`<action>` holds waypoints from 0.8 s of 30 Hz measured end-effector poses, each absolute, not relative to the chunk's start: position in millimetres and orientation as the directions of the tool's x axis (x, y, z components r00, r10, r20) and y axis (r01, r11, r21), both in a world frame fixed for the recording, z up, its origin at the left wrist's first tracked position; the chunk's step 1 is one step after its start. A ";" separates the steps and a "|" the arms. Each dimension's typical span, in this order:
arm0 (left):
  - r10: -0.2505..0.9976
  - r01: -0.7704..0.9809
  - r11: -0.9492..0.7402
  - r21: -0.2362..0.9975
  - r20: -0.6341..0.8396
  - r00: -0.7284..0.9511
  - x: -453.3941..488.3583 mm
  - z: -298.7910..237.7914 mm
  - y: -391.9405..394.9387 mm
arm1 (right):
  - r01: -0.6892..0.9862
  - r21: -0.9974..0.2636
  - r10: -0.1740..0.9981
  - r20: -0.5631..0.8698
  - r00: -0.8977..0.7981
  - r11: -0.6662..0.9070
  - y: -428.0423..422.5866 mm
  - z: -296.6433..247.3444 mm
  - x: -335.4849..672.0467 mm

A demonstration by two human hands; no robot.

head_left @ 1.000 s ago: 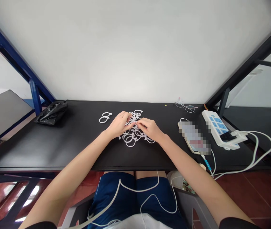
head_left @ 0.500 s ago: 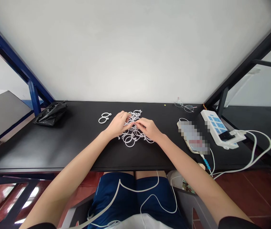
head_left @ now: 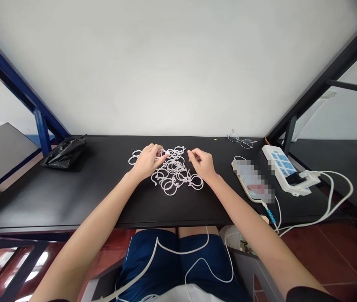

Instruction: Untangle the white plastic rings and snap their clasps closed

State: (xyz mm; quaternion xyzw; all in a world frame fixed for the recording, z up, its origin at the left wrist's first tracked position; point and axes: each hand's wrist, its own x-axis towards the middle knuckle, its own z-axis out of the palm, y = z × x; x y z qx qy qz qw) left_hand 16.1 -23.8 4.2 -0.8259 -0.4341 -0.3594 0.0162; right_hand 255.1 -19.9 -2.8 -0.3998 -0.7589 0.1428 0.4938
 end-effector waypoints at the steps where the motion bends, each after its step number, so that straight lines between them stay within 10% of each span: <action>1: 0.714 0.741 -0.606 0.288 0.608 0.347 13.5 3.9 -22.6 | 0.466 -0.618 0.751 0.636 -0.178 0.633 -18.9 -3.0 256.0; 13: 0.746 0.835 -0.505 0.218 0.597 0.295 5.2 -2.3 -14.6 | 0.545 -0.626 0.822 0.509 -0.257 0.558 -8.2 -17.2 260.9; 24: 0.898 0.994 -0.022 0.106 0.439 -0.027 -34.2 -26.7 3.9 | 0.603 -0.658 0.873 0.181 -0.453 0.450 6.2 -19.6 260.4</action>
